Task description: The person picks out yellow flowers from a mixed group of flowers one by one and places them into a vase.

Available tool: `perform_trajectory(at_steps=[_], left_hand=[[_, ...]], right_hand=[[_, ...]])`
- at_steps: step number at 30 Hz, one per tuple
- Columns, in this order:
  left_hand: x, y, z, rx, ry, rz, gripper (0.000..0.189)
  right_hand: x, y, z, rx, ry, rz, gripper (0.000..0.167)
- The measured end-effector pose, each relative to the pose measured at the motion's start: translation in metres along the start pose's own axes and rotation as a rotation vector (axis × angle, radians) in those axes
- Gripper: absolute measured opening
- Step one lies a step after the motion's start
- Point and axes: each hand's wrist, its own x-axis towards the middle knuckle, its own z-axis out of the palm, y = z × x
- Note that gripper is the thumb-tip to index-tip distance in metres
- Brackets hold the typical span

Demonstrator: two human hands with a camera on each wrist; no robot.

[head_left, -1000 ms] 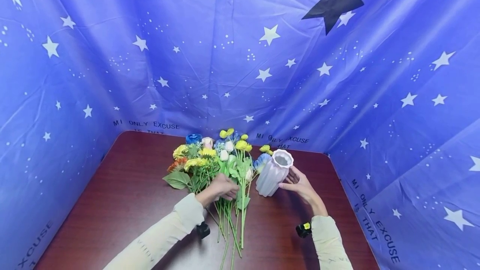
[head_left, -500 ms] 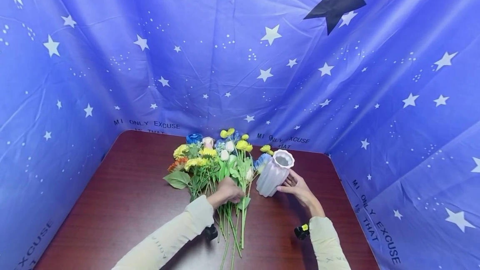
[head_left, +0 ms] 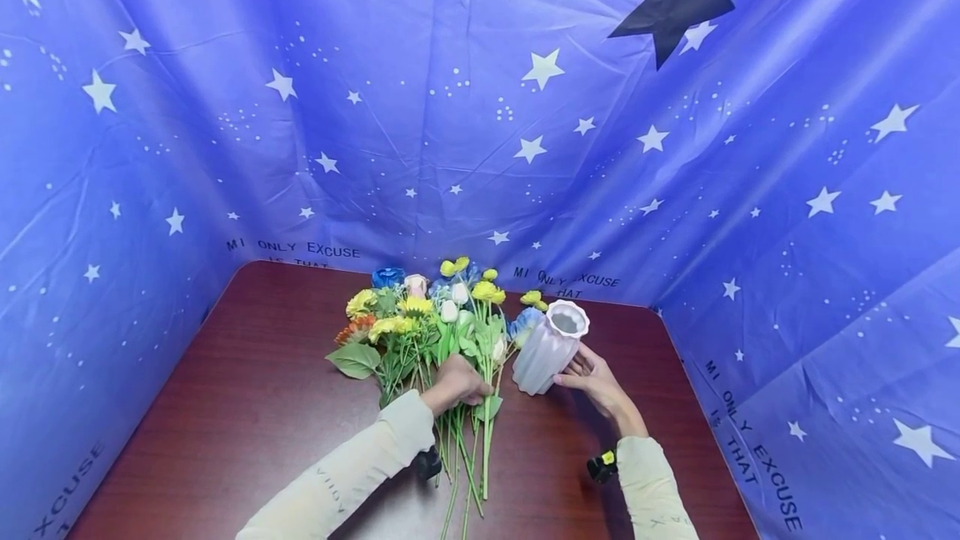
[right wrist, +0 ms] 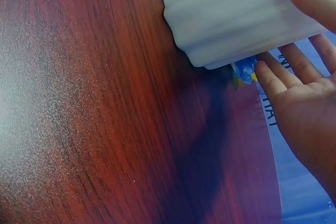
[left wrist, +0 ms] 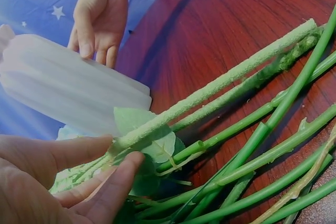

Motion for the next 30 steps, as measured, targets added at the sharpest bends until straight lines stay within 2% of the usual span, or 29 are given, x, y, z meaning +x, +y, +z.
perform_trajectory(at_steps=[9,13,22,30], left_hand=[[0.0052,-0.0004,0.0042,-0.034,0.016,-0.009,0.019],[0.0060,-0.0005,0.0050,-0.045,0.020,0.003,0.019],[0.0048,-0.0009,0.0068,-0.138,0.018,0.045,0.011],[0.0071,-0.0039,0.0067,-0.200,0.005,0.023,0.010]], right_hand=[[-0.0008,-0.0002,0.0003,0.025,-0.016,-0.015,0.088],[-0.0003,0.0008,0.0003,0.036,-0.015,-0.014,0.089],[-0.0006,0.0043,0.0010,0.044,-0.007,-0.032,0.086],[-0.0001,0.0063,0.0010,0.034,0.028,-0.012,0.087]])
